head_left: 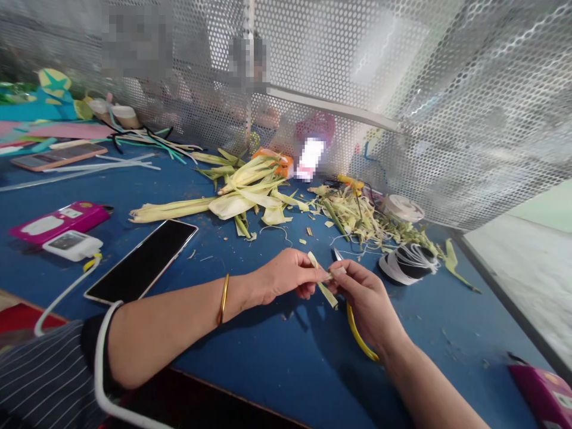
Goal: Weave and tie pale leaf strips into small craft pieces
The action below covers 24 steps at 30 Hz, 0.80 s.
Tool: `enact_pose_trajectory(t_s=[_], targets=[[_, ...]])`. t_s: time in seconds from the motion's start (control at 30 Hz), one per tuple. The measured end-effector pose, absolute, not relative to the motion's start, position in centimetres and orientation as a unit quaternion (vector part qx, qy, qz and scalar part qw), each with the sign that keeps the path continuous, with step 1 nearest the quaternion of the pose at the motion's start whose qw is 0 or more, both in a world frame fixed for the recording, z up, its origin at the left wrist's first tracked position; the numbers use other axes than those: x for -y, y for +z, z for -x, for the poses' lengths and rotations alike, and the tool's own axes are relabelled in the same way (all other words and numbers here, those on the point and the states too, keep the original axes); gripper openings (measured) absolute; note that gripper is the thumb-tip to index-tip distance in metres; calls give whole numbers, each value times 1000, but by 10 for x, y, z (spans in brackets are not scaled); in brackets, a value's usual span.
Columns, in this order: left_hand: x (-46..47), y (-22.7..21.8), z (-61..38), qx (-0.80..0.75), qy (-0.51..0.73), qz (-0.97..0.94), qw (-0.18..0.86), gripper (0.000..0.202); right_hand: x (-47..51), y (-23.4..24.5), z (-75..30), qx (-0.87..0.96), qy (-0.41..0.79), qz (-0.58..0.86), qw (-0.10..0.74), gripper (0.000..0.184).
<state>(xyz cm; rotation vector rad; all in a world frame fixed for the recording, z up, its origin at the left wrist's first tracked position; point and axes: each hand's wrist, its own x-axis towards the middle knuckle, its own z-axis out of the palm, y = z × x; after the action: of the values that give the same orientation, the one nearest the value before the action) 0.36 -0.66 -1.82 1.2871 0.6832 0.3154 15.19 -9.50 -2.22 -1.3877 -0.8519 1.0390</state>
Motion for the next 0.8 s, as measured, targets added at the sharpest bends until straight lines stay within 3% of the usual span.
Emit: enact_pose_trajectory(t_s=[0.2, 0.57, 0.8], targets=[[7, -13, -4, -342, 160, -576, 725, 18, 97, -21, -155, 385, 467, 580, 546, 27], [8, -14, -5, -337, 152, -591, 717, 24, 96, -19, -154, 418, 413, 614, 527, 23], [5, -15, -4, -341, 141, -575, 730, 28, 99, -24, -165, 543, 328, 606, 480, 16]])
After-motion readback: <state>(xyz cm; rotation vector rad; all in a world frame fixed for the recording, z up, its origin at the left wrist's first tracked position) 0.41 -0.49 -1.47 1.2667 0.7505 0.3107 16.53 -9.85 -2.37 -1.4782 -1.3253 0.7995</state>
